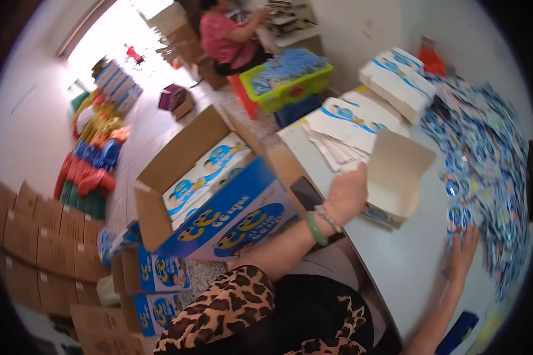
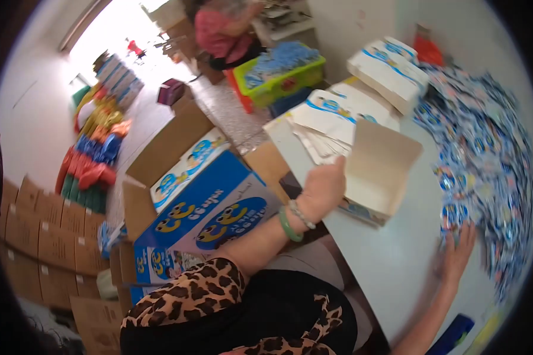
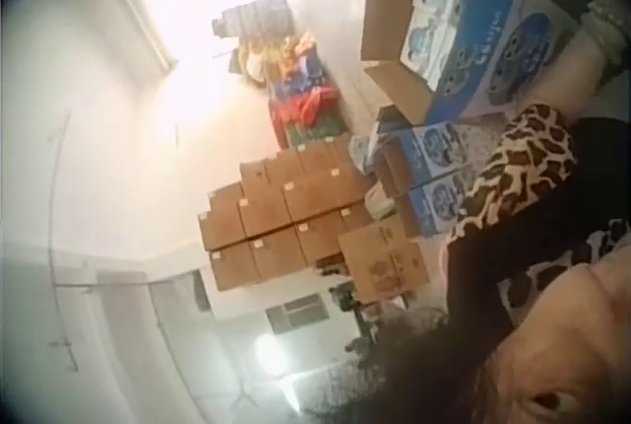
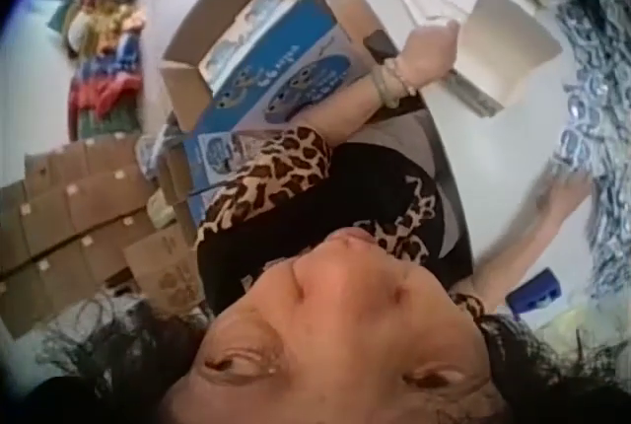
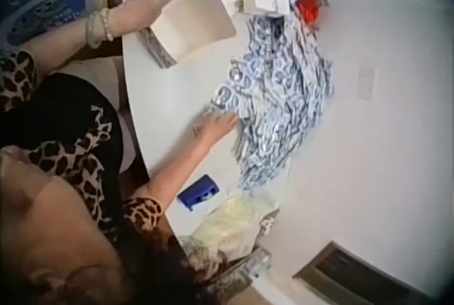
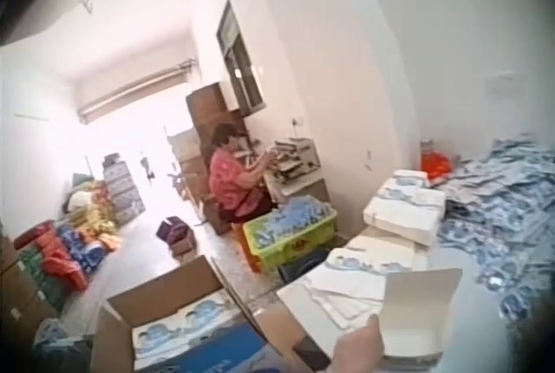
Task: Packing sanitary pad packets into smaller product boxes and then into larger shipping boxes.
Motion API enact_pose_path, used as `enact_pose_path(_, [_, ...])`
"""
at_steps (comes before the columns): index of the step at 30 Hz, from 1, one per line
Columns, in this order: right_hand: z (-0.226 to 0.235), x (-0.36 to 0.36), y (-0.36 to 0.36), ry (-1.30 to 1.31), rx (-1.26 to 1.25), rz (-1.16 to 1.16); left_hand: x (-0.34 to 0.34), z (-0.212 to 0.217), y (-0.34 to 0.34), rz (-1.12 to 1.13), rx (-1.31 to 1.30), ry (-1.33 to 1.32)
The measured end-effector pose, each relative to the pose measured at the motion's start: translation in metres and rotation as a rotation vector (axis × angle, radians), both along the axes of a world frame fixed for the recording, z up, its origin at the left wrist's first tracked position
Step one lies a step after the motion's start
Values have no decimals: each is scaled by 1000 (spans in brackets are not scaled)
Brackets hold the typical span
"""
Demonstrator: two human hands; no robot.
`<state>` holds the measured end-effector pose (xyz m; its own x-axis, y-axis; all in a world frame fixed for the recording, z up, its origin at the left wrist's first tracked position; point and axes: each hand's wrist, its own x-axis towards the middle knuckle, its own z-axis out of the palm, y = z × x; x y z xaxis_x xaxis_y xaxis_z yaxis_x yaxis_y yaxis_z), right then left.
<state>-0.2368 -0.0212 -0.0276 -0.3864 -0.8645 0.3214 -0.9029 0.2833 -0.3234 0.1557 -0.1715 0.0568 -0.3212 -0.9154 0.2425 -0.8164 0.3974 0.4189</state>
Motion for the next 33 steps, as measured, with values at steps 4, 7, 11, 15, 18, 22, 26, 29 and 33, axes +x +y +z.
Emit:
enact_pose_path(4, [-23,-17,-56,265,86,12,17,-8,21,-19,-39,83])
enact_pose_path(7, [-25,-9,-62,179,65,-35,18,-15,30,23,-102,62])
enact_pose_path(11, [-34,-10,-36,206,6,145,16,-19,28,77,-187,222])
enact_pose_path(15, [4,44,-3,289,252,7,21,-1,48,15,-453,185])
enact_pose_path(18, [81,91,-18,213,632,-159,18,-1,74,-348,-712,224])
enact_pose_path(22, [51,27,-81,388,159,13,-7,-54,93,-697,-552,85])
enact_pose_path(26, [2,-7,-132,431,261,13,-23,-78,79,-703,-221,29])
enact_pose_path(29, [-12,-5,-130,389,124,88,-24,-78,73,-592,4,272])
enact_pose_path(33, [-14,-1,-108,182,75,274,-21,-73,69,-595,27,300])
